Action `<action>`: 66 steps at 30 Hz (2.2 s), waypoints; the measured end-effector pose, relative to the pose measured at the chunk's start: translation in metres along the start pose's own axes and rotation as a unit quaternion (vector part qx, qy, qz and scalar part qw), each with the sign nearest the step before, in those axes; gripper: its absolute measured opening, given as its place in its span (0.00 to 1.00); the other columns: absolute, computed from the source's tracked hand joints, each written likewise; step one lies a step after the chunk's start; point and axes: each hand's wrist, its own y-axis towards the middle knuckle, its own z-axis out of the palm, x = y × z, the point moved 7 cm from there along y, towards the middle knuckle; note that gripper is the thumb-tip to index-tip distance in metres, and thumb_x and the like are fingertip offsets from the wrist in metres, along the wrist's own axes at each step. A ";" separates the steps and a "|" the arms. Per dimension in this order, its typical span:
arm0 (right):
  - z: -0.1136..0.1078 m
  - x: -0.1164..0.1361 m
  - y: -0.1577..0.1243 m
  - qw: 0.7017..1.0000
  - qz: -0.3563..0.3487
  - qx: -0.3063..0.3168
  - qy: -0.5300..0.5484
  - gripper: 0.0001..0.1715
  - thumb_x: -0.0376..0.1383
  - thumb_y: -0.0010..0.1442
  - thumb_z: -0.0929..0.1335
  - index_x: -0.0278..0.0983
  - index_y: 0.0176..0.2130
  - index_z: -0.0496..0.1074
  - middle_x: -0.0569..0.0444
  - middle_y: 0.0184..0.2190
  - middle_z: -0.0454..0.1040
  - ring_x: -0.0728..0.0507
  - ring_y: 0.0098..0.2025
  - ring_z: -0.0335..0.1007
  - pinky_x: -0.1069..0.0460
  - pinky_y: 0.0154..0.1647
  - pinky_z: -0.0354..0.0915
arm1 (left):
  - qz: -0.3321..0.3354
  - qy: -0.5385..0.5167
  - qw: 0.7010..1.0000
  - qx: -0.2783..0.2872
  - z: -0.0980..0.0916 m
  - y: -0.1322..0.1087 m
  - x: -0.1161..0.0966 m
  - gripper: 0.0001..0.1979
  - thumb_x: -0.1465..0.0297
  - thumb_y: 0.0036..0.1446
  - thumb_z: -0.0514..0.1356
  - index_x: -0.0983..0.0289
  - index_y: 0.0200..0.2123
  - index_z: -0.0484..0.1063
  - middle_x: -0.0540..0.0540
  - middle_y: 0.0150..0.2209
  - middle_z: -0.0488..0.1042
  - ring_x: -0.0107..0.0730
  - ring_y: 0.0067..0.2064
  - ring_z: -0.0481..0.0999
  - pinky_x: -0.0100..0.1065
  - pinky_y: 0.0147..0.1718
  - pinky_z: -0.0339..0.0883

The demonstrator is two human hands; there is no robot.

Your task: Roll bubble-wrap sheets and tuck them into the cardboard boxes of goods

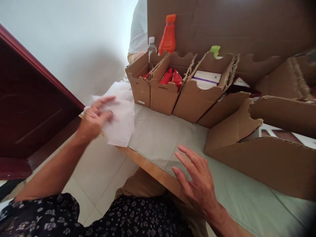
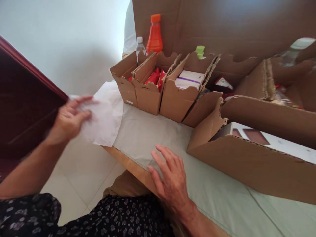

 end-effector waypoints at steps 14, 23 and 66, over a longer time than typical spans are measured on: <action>0.028 -0.048 -0.024 0.997 0.065 0.037 -0.030 0.09 0.34 0.71 0.66 0.38 0.46 0.77 0.44 0.53 0.79 0.39 0.52 0.78 0.43 0.51 0.76 | -0.061 0.145 0.971 0.180 0.002 0.214 0.060 0.47 0.83 0.57 0.64 0.57 0.74 0.48 0.52 0.55 0.80 0.21 0.33 0.75 0.31 0.36 0.73; 0.028 -0.046 -0.023 0.997 0.049 0.042 -0.032 0.09 0.34 0.71 0.66 0.38 0.46 0.77 0.45 0.51 0.80 0.40 0.49 0.79 0.44 0.48 0.74 | -0.069 0.344 0.936 0.005 -0.028 0.179 0.082 0.18 0.74 0.58 0.70 0.67 0.51 0.75 0.49 0.41 0.81 0.34 0.46 0.75 0.36 0.53 0.64; -0.040 -0.035 -0.051 0.975 0.125 0.175 -0.048 0.29 0.34 0.68 0.65 0.41 0.66 0.67 0.42 0.65 0.71 0.34 0.63 0.71 0.37 0.59 0.71 | -0.534 -0.309 0.732 0.289 0.160 -0.239 0.083 0.26 0.59 0.37 0.82 0.67 0.38 0.83 0.56 0.32 0.82 0.30 0.30 0.78 0.30 0.34 0.72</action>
